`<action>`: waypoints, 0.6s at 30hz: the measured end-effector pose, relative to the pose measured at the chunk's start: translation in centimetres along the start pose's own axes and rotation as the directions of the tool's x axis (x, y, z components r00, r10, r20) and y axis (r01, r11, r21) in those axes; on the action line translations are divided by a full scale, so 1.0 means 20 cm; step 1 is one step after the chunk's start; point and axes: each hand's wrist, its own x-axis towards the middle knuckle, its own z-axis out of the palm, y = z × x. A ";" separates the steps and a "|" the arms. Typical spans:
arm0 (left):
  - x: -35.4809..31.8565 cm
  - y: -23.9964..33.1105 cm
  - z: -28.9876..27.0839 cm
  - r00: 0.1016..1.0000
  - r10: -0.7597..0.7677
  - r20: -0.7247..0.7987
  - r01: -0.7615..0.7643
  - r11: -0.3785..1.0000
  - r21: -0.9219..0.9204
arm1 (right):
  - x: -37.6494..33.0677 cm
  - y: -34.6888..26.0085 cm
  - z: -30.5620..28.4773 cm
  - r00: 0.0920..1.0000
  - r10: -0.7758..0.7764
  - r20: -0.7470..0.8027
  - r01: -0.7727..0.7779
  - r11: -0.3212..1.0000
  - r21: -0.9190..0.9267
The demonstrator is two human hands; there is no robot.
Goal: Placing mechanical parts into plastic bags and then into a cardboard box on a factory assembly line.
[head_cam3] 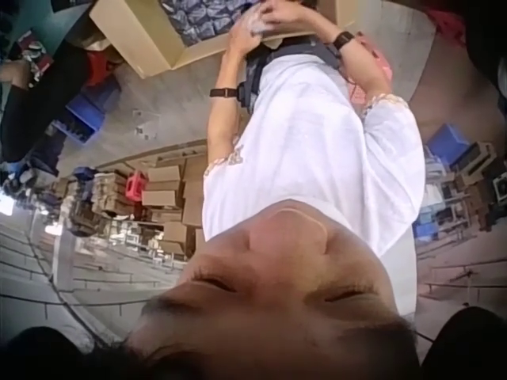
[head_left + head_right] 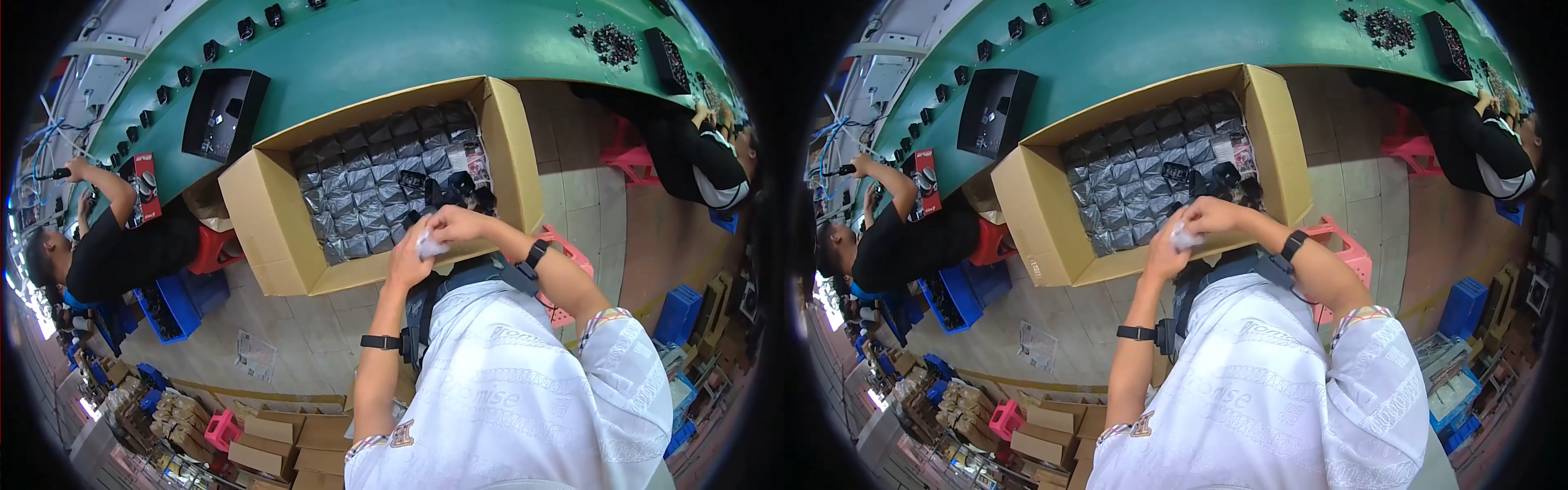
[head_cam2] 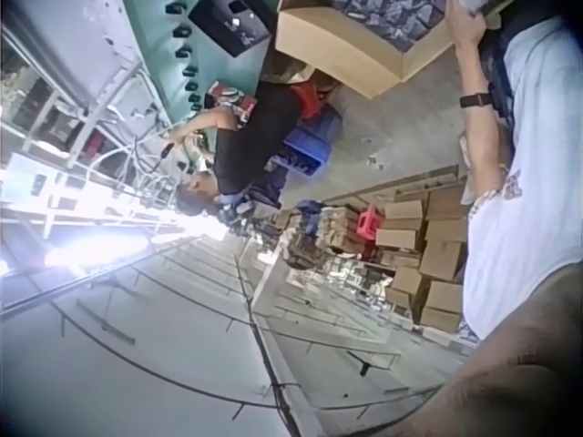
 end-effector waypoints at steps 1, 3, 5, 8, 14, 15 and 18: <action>-0.01 -0.01 -0.01 0.972 -0.152 0.177 0.168 0.983 -0.078 | 0.02 -0.02 0.00 0.987 0.060 0.149 -0.089 0.977 0.192; -0.10 -0.20 -0.01 0.953 -0.248 0.173 0.257 0.966 -0.037 | 0.16 -0.09 -0.06 0.975 0.060 0.214 -0.109 0.967 0.230; -0.11 -0.26 0.03 0.957 -0.290 -0.033 0.291 0.956 0.038 | 0.29 0.09 -0.24 0.927 0.103 -0.361 0.071 0.897 0.436; -0.05 -0.18 0.10 0.956 -0.295 -0.002 0.294 0.953 0.067 | 0.28 0.30 -0.58 0.285 0.330 -0.900 -0.580 0.807 0.112; -0.04 -0.16 0.09 0.934 -0.355 -0.031 0.356 0.929 0.103 | 0.52 0.47 -0.62 0.095 0.379 -0.921 -0.553 0.789 0.268; -0.05 -0.17 0.08 0.932 -0.361 -0.032 0.363 0.925 0.110 | 0.53 0.41 -0.60 0.051 0.414 -0.909 -0.484 0.806 0.340; -0.05 -0.17 0.10 0.938 -0.344 -0.043 0.347 0.934 0.086 | 0.54 0.60 -0.72 0.099 0.417 -0.904 -0.528 0.792 0.308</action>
